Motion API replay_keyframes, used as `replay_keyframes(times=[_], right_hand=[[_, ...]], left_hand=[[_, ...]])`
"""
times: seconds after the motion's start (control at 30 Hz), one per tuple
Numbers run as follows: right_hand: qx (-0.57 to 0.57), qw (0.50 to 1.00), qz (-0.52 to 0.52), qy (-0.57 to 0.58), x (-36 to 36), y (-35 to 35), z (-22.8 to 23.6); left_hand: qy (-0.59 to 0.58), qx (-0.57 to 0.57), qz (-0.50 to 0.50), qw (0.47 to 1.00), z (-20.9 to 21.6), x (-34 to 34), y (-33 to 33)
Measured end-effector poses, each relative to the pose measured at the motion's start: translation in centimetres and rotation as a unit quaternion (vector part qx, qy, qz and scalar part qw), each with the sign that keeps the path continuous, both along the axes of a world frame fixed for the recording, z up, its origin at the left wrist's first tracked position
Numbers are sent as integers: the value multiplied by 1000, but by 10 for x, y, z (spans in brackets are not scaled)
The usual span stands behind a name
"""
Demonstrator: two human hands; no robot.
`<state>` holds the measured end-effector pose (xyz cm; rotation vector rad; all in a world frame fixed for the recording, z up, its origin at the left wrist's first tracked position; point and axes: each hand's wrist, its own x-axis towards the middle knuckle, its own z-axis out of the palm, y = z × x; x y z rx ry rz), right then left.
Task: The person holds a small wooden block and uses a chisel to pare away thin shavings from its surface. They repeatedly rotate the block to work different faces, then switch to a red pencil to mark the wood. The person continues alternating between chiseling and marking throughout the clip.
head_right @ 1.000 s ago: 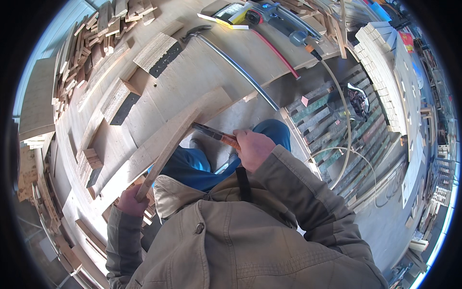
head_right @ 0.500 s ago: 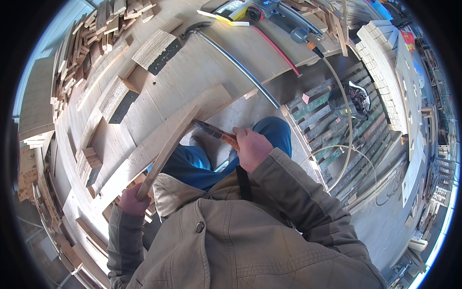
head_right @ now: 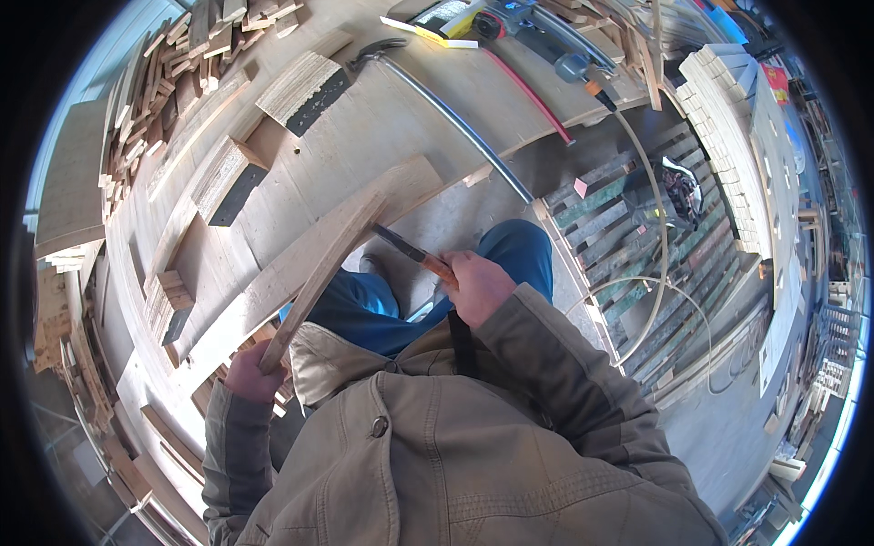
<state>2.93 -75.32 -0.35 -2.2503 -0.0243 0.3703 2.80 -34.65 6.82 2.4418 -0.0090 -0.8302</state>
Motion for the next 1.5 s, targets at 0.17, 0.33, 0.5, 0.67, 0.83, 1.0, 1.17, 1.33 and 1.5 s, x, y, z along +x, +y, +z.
replay_keyframes(times=[0.17, 0.33, 0.5, 0.67, 0.83, 1.0, 1.17, 1.33, 1.5], right_hand=[[-56, 993, -16, -102, -7, -2, -5], [-173, 976, -38, -127, -2, -3, -14], [-118, 988, -36, -92, -2, -7, -14], [-36, 997, -44, -47, -7, -3, -9], [-9, 998, -31, -58, -6, 3, -6], [-16, 999, -26, -39, -4, 6, -1], [-16, 999, -20, -34, -5, 5, 5], [0, 1000, -24, -15, -5, 6, 6], [51, 998, -30, 35, 0, 5, 5]], left_hand=[[-6, 8, 6, 1000, -4, -3, 1], [-16, -8, 5, 1000, -4, -2, -1], [-5, 11, -2, 1000, -4, -4, -1], [-6, -5, 7, 1000, -4, -4, -1], [-11, -8, 3, 1000, -5, -4, 0], [-19, -4, 1, 1000, -6, -6, 0], [-48, -3, -3, 999, -7, -7, -3], [-62, 2, -8, 998, -7, -8, -6], [-63, -5, -10, 998, -9, -9, -6]])
